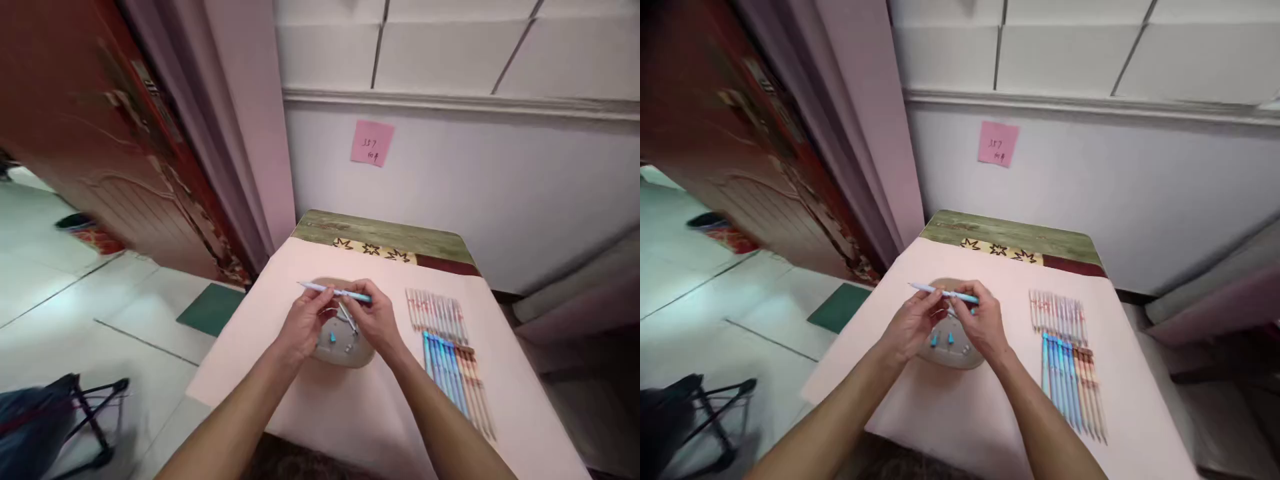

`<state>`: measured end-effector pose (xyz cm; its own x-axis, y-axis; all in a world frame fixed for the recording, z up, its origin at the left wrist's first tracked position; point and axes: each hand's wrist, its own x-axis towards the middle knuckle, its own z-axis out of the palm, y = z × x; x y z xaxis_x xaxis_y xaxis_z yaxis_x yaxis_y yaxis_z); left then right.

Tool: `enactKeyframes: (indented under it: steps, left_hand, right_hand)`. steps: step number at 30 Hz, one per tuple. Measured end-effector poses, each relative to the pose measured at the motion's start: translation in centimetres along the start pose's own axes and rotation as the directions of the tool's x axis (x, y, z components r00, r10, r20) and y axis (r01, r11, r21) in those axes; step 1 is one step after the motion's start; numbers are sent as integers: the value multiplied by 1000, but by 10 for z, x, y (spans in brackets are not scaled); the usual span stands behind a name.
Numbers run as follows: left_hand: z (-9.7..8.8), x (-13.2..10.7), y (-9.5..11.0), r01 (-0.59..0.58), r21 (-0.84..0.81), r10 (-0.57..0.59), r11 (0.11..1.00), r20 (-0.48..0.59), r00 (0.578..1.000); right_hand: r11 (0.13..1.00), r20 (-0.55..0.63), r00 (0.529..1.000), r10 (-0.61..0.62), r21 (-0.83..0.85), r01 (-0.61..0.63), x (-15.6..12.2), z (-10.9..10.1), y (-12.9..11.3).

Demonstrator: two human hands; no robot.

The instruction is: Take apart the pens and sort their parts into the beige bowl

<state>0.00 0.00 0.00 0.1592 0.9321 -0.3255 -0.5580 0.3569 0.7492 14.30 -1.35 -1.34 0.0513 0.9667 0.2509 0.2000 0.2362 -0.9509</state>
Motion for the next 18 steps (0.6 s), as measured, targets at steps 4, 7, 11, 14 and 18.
enactKeyframes:
  steps: [4, 7, 11, 14, 18]
  left_hand:
    - [1, 1, 9, -17, 17, 17, 1000, 28, 999]
    - [4, 2, 15, -44, 26, 43, 999, 49, 998]
    - [6, 2, 19, -64, 22, 63, 998, 53, 997]
    - [4, 2, 18, -60, 25, 59, 998, 41, 997]
    - [1, 3, 16, -51, 24, 51, 998, 27, 998]
  right_hand:
    - [999, 20, 999, -38, -25, 38, 5, -1, -10]
    - [998, 19, 998, -59, -28, 60, 12, -3, -16]
    - [998, 21, 998, -51, -35, 51, 20, -7, -20]
    - [999, 26, 999, -44, -31, 44, 23, -8, -21]
    - [998, 37, 998, -49, -31, 50, 23, -8, -17]
